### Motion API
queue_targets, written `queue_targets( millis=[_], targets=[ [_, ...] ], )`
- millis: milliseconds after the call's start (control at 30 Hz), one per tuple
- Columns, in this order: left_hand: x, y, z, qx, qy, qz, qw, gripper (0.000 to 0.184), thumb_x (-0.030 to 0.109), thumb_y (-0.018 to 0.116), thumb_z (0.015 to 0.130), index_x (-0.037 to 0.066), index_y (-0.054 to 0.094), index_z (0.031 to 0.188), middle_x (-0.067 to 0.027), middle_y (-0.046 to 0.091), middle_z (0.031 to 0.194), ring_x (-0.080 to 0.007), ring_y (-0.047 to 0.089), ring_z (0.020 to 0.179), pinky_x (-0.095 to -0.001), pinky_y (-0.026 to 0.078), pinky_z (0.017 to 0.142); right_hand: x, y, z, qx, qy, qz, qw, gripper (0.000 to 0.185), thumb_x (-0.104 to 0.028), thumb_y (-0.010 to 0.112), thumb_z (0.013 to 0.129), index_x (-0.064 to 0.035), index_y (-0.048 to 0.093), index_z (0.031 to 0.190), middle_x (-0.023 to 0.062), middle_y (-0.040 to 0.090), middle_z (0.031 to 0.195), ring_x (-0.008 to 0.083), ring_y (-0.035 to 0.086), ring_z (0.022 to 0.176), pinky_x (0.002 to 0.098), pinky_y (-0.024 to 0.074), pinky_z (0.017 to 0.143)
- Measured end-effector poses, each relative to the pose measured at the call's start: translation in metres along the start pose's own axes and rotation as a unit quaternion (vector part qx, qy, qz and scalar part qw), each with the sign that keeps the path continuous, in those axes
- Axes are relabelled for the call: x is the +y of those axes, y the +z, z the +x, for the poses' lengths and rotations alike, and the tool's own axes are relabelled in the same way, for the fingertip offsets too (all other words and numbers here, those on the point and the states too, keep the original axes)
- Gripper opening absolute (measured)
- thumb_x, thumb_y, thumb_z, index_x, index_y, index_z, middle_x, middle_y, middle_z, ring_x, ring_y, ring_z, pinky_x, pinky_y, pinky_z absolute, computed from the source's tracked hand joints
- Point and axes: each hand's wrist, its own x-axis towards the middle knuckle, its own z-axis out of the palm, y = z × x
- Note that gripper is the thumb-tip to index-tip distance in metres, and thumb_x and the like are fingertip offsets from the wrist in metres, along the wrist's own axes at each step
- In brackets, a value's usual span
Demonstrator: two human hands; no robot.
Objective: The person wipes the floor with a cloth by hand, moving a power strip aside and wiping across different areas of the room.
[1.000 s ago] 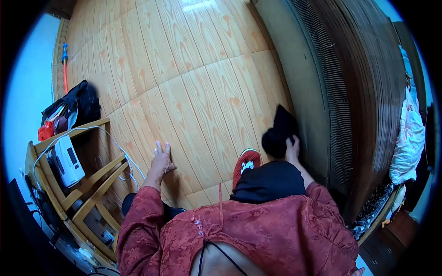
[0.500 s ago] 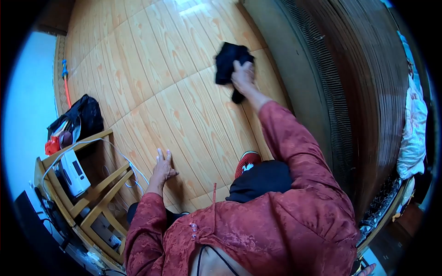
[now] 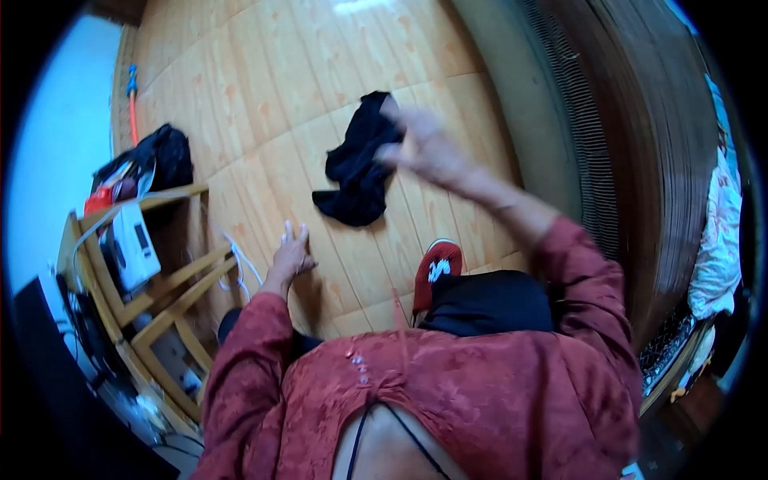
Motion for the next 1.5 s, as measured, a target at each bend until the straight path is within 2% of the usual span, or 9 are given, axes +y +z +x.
queue_targets(
  millis=[133, 300, 500, 567, 700, 833, 967, 1300, 1500],
  targets=[
    [0.012, 0.022, 0.021, 0.235, 0.071, -0.106, 0.964, 0.096, 0.040, 0.081, 0.067, 0.008, 0.034, 0.144, -0.0293, 0.028, 0.146, -0.0454, 0.041, 0.126, -0.0487, 0.039, 0.103, -0.064, -0.167, 0.029, 0.182, -0.167, -0.462, 0.852, 0.052, -0.029, 0.069, 0.085, -0.0079, 0.052, 0.129, 0.0143, 0.054, 0.124, 0.0306, 0.052, 0.113, 0.0408, 0.0420, 0.096],
    [0.120, -0.039, 0.022, 0.354, 0.229, -0.063, 0.905, 0.111, 0.045, 0.086, 0.055, 0.012, 0.031, 0.145, -0.0225, 0.029, 0.148, -0.0415, 0.031, 0.135, -0.0603, 0.033, 0.102, 0.027, -0.275, -0.052, 0.107, 0.023, -0.725, 0.680, 0.078, -0.062, 0.055, 0.085, -0.0247, 0.030, 0.149, 0.0146, 0.032, 0.151, 0.0355, 0.032, 0.137, 0.0607, 0.0286, 0.106],
    [0.172, -0.051, 0.088, 0.259, 0.141, 0.013, 0.956, 0.090, 0.033, 0.078, 0.071, 0.021, 0.031, 0.146, -0.0228, 0.023, 0.152, -0.0430, 0.023, 0.139, -0.0654, 0.032, 0.097, 0.044, -0.272, -0.049, 0.162, -0.072, -0.696, 0.696, 0.079, -0.063, 0.053, 0.086, -0.0282, 0.025, 0.150, 0.0116, 0.022, 0.157, 0.0350, 0.021, 0.143, 0.0619, 0.0196, 0.111],
    [0.172, -0.051, 0.101, 0.315, 0.197, -0.026, 0.928, 0.036, 0.016, 0.068, 0.074, 0.014, 0.058, 0.108, -0.0165, 0.054, 0.109, -0.0355, 0.053, 0.103, -0.0488, 0.046, 0.078, 0.044, -0.272, -0.046, 0.172, -0.102, -0.702, 0.683, 0.079, -0.064, 0.052, 0.086, -0.0280, 0.025, 0.150, 0.0114, 0.022, 0.156, 0.0348, 0.022, 0.143, 0.0614, 0.0191, 0.112],
    [0.145, -0.050, 0.070, 0.376, 0.338, -0.104, 0.857, 0.030, 0.005, 0.063, 0.068, 0.012, 0.056, 0.096, -0.0118, 0.051, 0.086, -0.0316, 0.055, 0.082, -0.0424, 0.046, 0.067, 0.034, -0.265, -0.043, 0.172, -0.118, -0.697, 0.686, 0.075, -0.063, 0.048, 0.089, -0.0283, 0.024, 0.151, 0.0110, 0.022, 0.156, 0.0329, 0.024, 0.143, 0.0610, 0.0195, 0.112],
    [0.072, -0.045, 0.007, 0.311, 0.484, 0.059, 0.815, 0.030, 0.017, 0.063, 0.072, 0.010, 0.056, 0.100, -0.0121, 0.052, 0.096, -0.0285, 0.054, 0.090, -0.0379, 0.043, 0.070, 0.056, -0.279, -0.053, 0.161, -0.060, -0.692, 0.701, 0.074, -0.061, 0.049, 0.089, -0.0302, 0.021, 0.151, 0.0104, 0.020, 0.157, 0.0319, 0.022, 0.144, 0.0610, 0.0185, 0.113],
    [-0.058, -0.005, -0.005, 0.093, 0.546, 0.245, 0.796, 0.056, 0.026, 0.060, 0.083, 0.024, 0.043, 0.136, -0.0142, 0.035, 0.147, -0.0293, 0.037, 0.133, -0.0477, 0.035, 0.096, 0.056, -0.278, -0.054, 0.155, -0.036, -0.699, 0.697, 0.075, -0.061, 0.049, 0.089, -0.0308, 0.020, 0.151, 0.0105, 0.019, 0.157, 0.0320, 0.022, 0.144, 0.0605, 0.0194, 0.113],
    [-0.125, -0.105, 0.079, 0.218, 0.279, 0.212, 0.911, 0.079, 0.003, 0.069, 0.070, 0.030, 0.042, 0.139, -0.0127, 0.029, 0.152, -0.0343, 0.027, 0.140, -0.0560, 0.030, 0.103, 0.050, -0.268, -0.053, 0.155, -0.047, -0.696, 0.699, 0.075, -0.061, 0.048, 0.090, -0.0270, 0.021, 0.151, 0.0120, 0.021, 0.156, 0.0326, 0.025, 0.142, 0.0577, 0.0222, 0.113],
    [-0.094, -0.182, 0.150, 0.454, -0.002, 0.004, 0.891, 0.050, 0.001, 0.053, 0.079, 0.021, 0.055, 0.124, -0.0138, 0.055, 0.110, -0.0384, 0.055, 0.100, -0.0479, 0.049, 0.084, 0.048, -0.270, -0.048, 0.175, -0.088, -0.742, 0.641, 0.077, -0.063, 0.049, 0.089, -0.0279, 0.021, 0.151, 0.0116, 0.023, 0.156, 0.0339, 0.027, 0.141, 0.0565, 0.0239, 0.113]
  ],
)
